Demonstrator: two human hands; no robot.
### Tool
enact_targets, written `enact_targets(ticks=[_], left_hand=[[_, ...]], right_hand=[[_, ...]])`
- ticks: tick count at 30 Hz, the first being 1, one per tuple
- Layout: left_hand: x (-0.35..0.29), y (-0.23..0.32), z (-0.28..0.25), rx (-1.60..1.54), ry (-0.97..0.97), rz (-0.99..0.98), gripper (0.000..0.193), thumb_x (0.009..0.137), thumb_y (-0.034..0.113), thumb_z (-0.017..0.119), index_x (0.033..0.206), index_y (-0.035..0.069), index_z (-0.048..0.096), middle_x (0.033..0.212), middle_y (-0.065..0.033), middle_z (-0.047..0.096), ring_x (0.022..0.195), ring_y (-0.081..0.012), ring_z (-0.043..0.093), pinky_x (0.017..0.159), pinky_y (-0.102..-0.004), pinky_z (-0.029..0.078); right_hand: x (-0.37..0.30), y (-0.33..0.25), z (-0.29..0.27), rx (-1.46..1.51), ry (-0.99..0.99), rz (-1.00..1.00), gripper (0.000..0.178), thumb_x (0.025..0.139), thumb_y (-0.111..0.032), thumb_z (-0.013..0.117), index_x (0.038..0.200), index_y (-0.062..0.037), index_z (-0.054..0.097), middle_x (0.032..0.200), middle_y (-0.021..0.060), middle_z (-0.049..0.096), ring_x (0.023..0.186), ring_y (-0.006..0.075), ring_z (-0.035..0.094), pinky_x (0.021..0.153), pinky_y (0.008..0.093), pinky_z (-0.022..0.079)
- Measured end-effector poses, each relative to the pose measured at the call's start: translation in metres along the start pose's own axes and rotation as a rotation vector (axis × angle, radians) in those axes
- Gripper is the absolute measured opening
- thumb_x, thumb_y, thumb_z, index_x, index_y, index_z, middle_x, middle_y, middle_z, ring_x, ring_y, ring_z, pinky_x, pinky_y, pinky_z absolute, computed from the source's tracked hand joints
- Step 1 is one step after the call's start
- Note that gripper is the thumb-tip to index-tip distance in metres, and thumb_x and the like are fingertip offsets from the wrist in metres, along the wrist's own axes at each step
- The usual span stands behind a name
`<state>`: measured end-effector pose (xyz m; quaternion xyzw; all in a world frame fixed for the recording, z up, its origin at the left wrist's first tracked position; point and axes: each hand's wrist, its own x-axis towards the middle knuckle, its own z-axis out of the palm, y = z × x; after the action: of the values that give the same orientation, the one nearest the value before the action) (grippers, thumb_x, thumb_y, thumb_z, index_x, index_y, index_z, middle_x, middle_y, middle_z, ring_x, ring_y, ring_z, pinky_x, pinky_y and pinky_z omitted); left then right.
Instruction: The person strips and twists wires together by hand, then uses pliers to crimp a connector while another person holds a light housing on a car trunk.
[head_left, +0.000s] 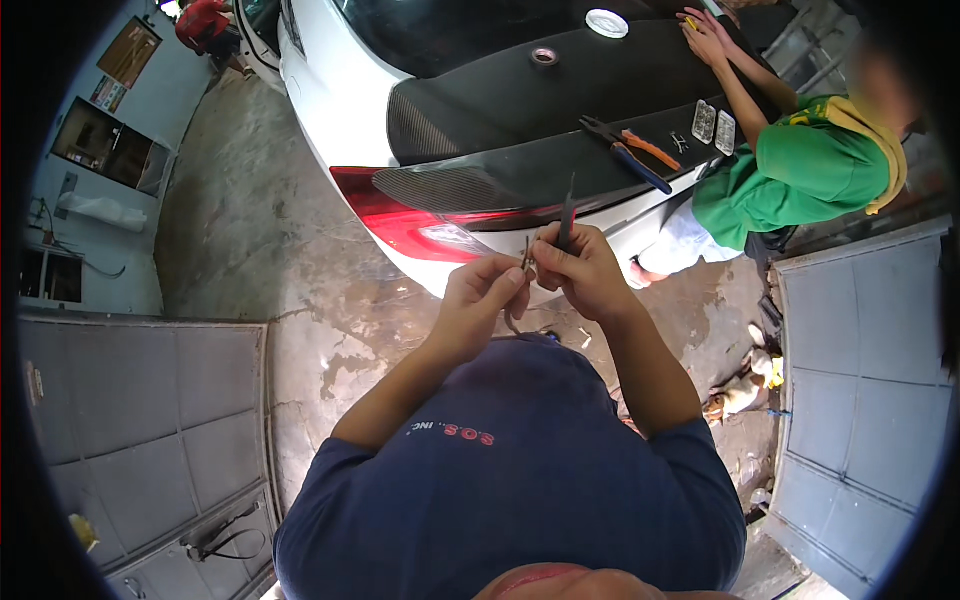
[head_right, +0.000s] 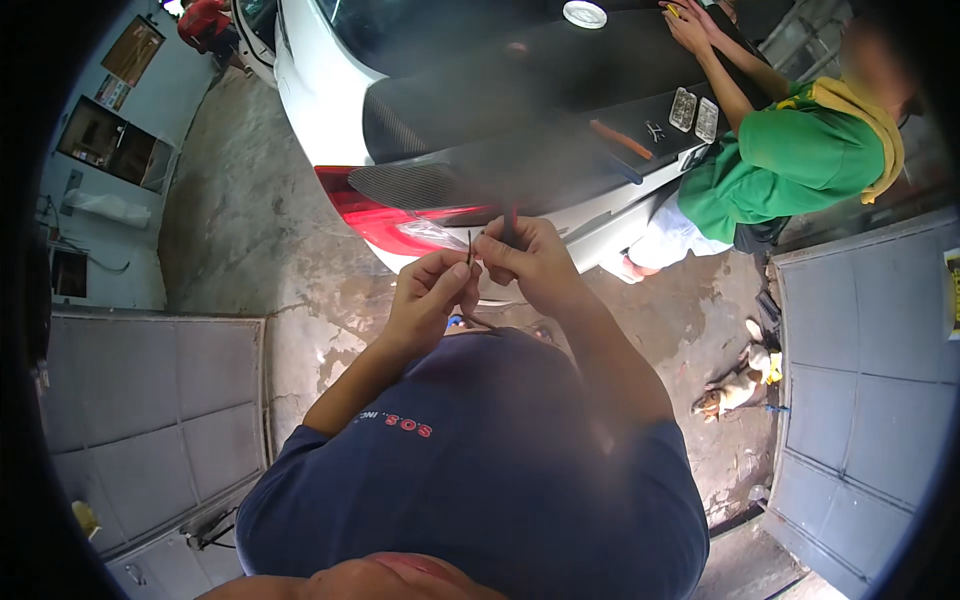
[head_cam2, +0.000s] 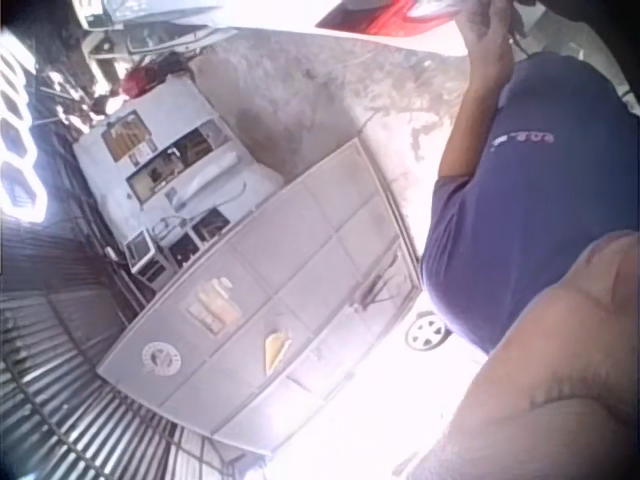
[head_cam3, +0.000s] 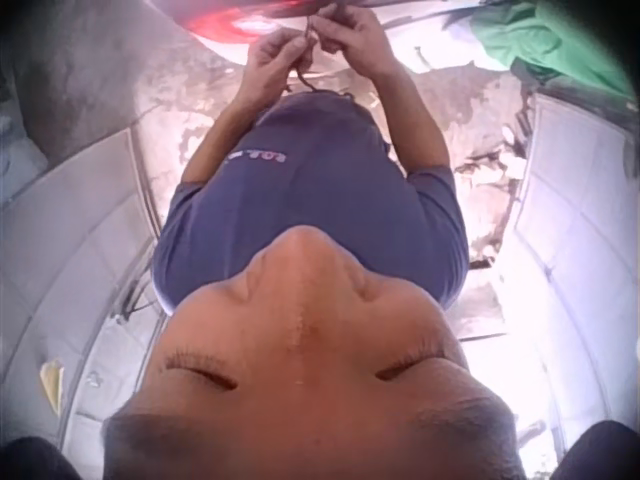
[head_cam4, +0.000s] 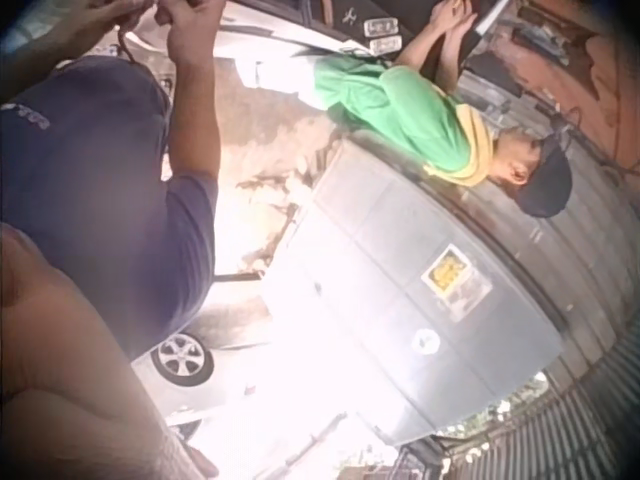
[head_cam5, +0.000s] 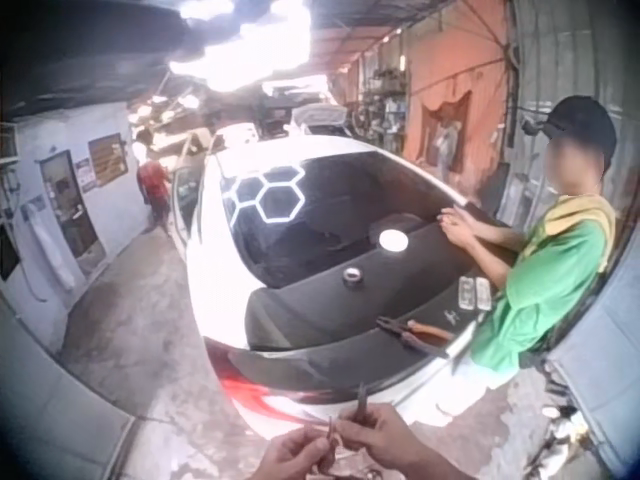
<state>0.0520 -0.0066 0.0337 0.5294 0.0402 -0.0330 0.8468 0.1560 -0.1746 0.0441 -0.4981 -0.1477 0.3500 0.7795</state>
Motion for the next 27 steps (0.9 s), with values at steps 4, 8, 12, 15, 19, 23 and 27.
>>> enact_targets(ticks=[4, 8, 12, 15, 19, 23, 27], left_hand=[[0.008, -0.006, 0.0, -0.117, 0.12, 0.084, 0.018, 0.104, 0.015, 0.059, 0.108, -0.001, 0.065, 0.083, -0.004, 0.064, 0.072, -0.0102, 0.057, 0.065, -0.0248, 0.046], [0.004, -0.006, -0.003, -0.135, 0.228, 0.053, 0.012, 0.098, 0.005, 0.056, 0.11, 0.005, 0.059, 0.084, -0.0032, 0.057, 0.07, -0.0118, 0.049, 0.065, -0.0287, 0.041], [0.0, -0.012, -0.006, -0.296, 0.218, 0.086, 0.015, 0.093, 0.0, 0.055, 0.105, 0.009, 0.054, 0.096, -0.0036, 0.058, 0.069, -0.0117, 0.047, 0.066, -0.0305, 0.041], [0.001, -0.019, 0.001, -0.382, 0.206, 0.141, 0.018, 0.093, -0.008, 0.055, 0.103, 0.006, 0.052, 0.104, -0.006, 0.057, 0.07, -0.0113, 0.05, 0.065, -0.0278, 0.042], [0.003, -0.027, 0.017, -0.354, 0.221, 0.114, 0.021, 0.093, -0.009, 0.058, 0.102, 0.008, 0.05, 0.106, -0.0068, 0.059, 0.071, -0.0115, 0.051, 0.065, -0.0274, 0.042], [0.001, -0.031, 0.039, -0.331, 0.272, 0.112, 0.02, 0.093, -0.007, 0.061, 0.101, 0.008, 0.051, 0.103, -0.0067, 0.061, 0.071, -0.0113, 0.052, 0.065, -0.0273, 0.042], [0.003, -0.037, 0.057, -0.308, 0.317, 0.095, 0.016, 0.092, -0.005, 0.063, 0.1, 0.006, 0.054, 0.097, -0.0055, 0.061, 0.071, -0.0107, 0.052, 0.064, -0.027, 0.043]], right_hand=[[0.004, -0.004, -0.003, -0.224, 0.119, -0.095, 0.021, 0.095, -0.021, 0.075, 0.096, -0.0008, 0.07, 0.07, -0.0016, 0.061, 0.061, 0.0051, 0.049, 0.057, 0.0231, 0.039], [0.026, -0.009, -0.027, -0.87, 0.244, -0.261, 0.024, 0.098, -0.023, 0.068, 0.11, -0.0025, 0.07, 0.09, 0.0092, 0.064, 0.075, 0.0213, 0.063, 0.066, 0.0334, 0.048], [0.053, -0.034, -0.043, -1.36, 0.36, -0.347, 0.033, 0.098, -0.022, 0.063, 0.128, -0.0082, 0.064, 0.112, 0.0173, 0.059, 0.101, 0.0386, 0.064, 0.084, 0.0478, 0.052], [0.07, -0.036, -0.075, -1.493, 0.297, -0.41, 0.035, 0.096, -0.023, 0.065, 0.13, -0.0123, 0.063, 0.11, 0.0127, 0.061, 0.105, 0.0347, 0.063, 0.09, 0.0508, 0.05], [0.081, -0.026, -0.098, -1.82, 0.113, -0.653, 0.033, 0.093, -0.021, 0.068, 0.126, -0.0173, 0.066, 0.103, 0.0046, 0.062, 0.102, 0.0276, 0.059, 0.095, 0.047, 0.043], [0.081, -0.033, -0.101, -1.724, 0.074, -0.679, 0.028, 0.092, -0.021, 0.069, 0.119, -0.0202, 0.071, 0.103, 0.002, 0.062, 0.103, 0.026, 0.058, 0.095, 0.0454, 0.042], [0.085, -0.033, -0.107, -1.771, 0.062, -0.686, 0.029, 0.091, -0.019, 0.07, 0.12, -0.0191, 0.072, 0.104, 0.0017, 0.062, 0.104, 0.0263, 0.058, 0.094, 0.0438, 0.042]])
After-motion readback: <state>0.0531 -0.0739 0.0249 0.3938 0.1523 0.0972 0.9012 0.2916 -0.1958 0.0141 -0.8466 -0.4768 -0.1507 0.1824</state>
